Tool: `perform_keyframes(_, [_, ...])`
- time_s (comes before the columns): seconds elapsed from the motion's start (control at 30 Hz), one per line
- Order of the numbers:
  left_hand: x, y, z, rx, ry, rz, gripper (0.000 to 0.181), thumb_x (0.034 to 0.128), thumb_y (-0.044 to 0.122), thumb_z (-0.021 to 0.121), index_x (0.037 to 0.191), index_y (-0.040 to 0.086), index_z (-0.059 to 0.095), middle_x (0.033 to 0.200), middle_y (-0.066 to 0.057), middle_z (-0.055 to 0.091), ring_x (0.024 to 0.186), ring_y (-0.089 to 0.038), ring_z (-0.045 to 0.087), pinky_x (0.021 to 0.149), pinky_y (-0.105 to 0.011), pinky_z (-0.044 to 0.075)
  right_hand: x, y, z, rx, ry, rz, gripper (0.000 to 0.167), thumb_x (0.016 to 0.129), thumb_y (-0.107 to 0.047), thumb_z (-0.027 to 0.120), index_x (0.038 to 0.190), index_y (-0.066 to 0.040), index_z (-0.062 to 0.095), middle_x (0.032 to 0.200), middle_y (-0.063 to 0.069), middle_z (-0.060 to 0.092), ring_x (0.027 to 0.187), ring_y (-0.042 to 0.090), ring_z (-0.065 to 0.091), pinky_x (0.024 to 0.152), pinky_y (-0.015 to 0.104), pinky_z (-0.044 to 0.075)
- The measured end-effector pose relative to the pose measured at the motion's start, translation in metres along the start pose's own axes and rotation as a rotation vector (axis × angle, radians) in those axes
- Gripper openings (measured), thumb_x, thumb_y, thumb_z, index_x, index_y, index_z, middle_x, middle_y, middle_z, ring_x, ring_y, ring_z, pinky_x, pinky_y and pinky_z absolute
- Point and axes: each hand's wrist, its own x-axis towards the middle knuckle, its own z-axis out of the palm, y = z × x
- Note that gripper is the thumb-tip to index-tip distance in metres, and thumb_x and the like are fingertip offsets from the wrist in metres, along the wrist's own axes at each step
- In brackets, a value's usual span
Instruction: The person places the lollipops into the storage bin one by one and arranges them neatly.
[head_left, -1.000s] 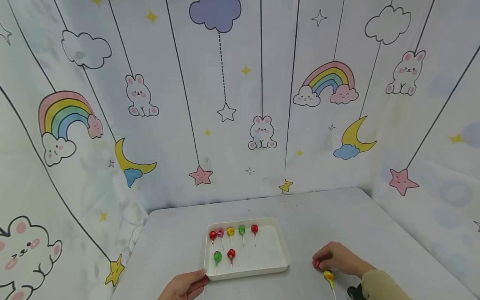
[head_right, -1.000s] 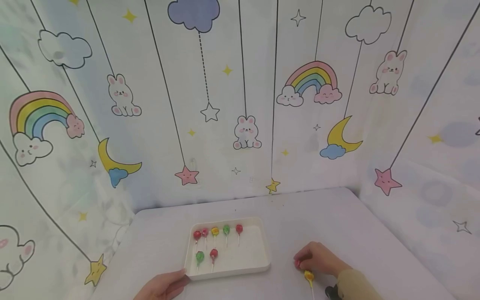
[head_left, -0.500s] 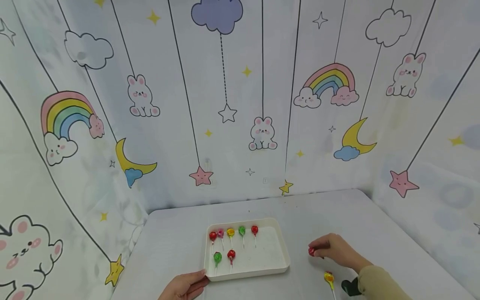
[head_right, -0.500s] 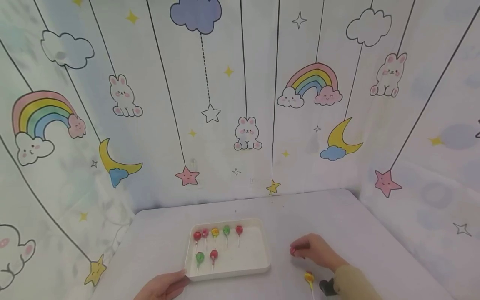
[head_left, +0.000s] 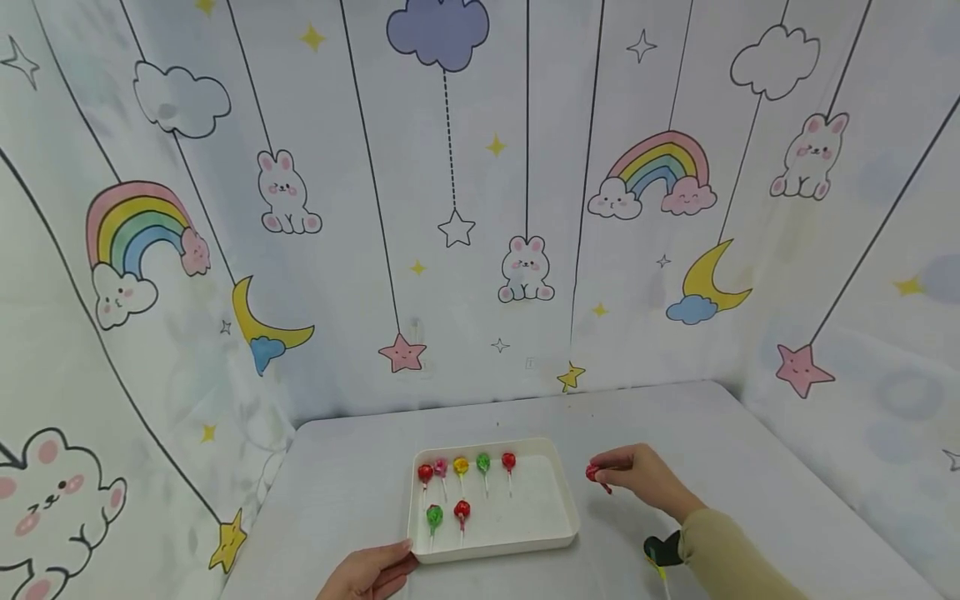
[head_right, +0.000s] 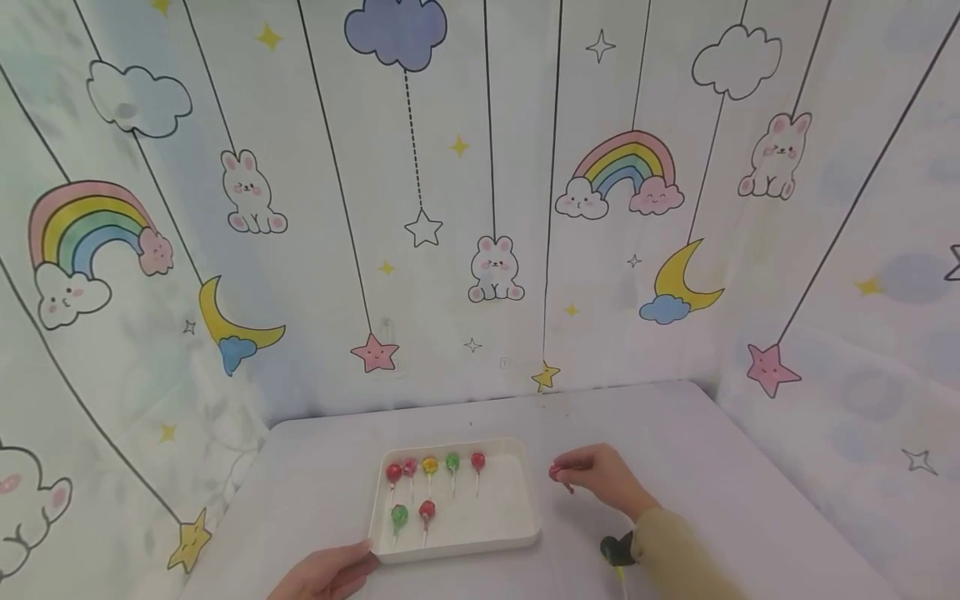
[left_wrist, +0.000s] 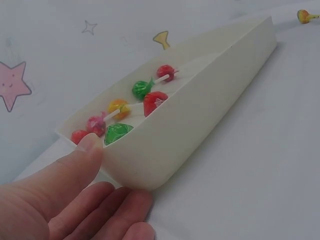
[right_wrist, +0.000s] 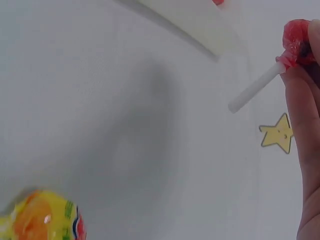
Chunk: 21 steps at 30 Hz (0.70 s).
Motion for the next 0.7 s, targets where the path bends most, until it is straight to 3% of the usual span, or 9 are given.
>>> perform_keyframes(0.17, [-0.003, 0.001, 0.002, -0.003, 0.009, -0.002, 0.057, 0.0926, 0.018, 0.078, 0.133, -0.017, 0.057, 0.097, -0.012, 0.079, 0.091, -0.017, 0.077, 0.089, -0.031, 0.062, 0.014, -0.014, 0.021, 0.005, 0.054, 0.046, 0.034, 0.091, -0.024, 0.079, 0.116, -0.001, 0.075, 0.102, 0.009, 0.079, 0.092, 0.016, 0.073, 0.081, 0.033, 0.064])
perform_keyframes(0.4, [-0.003, 0.003, 0.003, -0.003, 0.02, -0.001, 0.052, 0.0928, 0.016, 0.077, 0.131, -0.015, 0.06, 0.097, -0.013, 0.079, 0.091, -0.017, 0.077, 0.089, -0.033, 0.063, 0.041, -0.034, 0.07, 0.009, 0.133, 0.113, 0.026, 0.088, -0.021, 0.082, 0.108, -0.005, 0.078, 0.095, 0.004, 0.078, 0.086, 0.016, 0.07, 0.079, 0.034, 0.063])
perform_keyframes(0.7, [-0.003, 0.002, 0.003, -0.01, 0.02, 0.003, 0.05, 0.0931, 0.015, 0.077, 0.131, -0.013, 0.061, 0.098, -0.014, 0.079, 0.091, -0.018, 0.077, 0.088, -0.032, 0.063, 0.06, -0.06, 0.134, 0.009, 0.129, 0.149, 0.015, 0.087, -0.016, 0.083, 0.098, -0.005, 0.079, 0.088, 0.003, 0.074, 0.077, 0.016, 0.067, 0.076, 0.034, 0.065])
